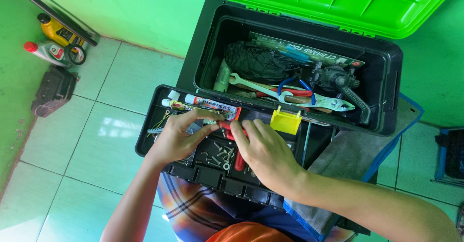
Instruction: The person sorts various tools and hardware in a toolbox, moving items between the upper tray and the main compartment. The person handles wrenches, pliers, screwdrivers, a rubber mallet, and a packaged soldering kit.
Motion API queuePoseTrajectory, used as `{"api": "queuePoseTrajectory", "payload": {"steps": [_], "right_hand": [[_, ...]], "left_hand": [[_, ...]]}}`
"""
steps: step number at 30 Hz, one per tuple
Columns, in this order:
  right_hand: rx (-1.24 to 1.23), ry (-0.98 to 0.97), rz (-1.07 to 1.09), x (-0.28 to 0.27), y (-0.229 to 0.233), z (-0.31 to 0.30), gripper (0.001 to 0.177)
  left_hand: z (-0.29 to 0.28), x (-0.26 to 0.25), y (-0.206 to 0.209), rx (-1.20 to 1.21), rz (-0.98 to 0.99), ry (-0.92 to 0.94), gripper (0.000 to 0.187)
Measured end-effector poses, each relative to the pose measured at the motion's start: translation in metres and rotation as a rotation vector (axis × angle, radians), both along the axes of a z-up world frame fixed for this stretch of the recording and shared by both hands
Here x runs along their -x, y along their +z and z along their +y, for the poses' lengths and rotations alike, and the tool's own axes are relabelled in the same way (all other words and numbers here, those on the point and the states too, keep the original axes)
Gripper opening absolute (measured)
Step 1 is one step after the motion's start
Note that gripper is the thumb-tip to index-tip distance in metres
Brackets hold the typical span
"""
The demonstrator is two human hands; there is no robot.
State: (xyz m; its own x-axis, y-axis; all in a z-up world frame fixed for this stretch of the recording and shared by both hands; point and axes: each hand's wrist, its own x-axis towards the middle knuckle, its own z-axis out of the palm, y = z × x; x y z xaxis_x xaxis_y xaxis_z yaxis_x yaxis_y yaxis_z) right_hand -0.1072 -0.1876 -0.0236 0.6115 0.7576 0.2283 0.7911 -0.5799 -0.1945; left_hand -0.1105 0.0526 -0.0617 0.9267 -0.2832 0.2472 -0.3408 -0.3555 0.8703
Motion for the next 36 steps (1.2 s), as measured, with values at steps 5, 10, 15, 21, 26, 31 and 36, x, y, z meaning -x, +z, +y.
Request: {"api": "queuePoseTrajectory", "payload": {"steps": [5, 10, 15, 21, 26, 31, 36], "right_hand": [[0.065, -0.012, 0.016, -0.009, -0.012, 0.003, 0.059], [0.076, 0.007, -0.04, -0.01, -0.025, 0.001, 0.066], [0.007, 0.042, 0.095, -0.016, -0.035, -0.008, 0.065], [-0.214, 0.07, 0.277, -0.016, -0.042, -0.029, 0.063], [-0.227, -0.036, 0.19, -0.009, -0.044, -0.047, 0.048], [-0.143, -0.104, 0.217, -0.011, -0.05, -0.057, 0.045], [-0.139, -0.157, 0.273, -0.012, -0.057, -0.059, 0.033]], "left_hand": [[0.003, -0.007, -0.005, -0.127, -0.011, 0.068, 0.022], [0.004, -0.005, -0.007, -0.147, -0.06, 0.05, 0.022], [0.007, -0.001, -0.008, -0.198, -0.078, 0.05, 0.02], [0.007, -0.004, -0.009, -0.252, 0.081, 0.117, 0.021], [0.01, -0.001, -0.012, -0.264, 0.077, 0.161, 0.022], [0.008, -0.003, -0.012, -0.268, 0.079, 0.176, 0.023], [0.008, -0.001, -0.01, -0.245, 0.039, 0.177, 0.024]]}}
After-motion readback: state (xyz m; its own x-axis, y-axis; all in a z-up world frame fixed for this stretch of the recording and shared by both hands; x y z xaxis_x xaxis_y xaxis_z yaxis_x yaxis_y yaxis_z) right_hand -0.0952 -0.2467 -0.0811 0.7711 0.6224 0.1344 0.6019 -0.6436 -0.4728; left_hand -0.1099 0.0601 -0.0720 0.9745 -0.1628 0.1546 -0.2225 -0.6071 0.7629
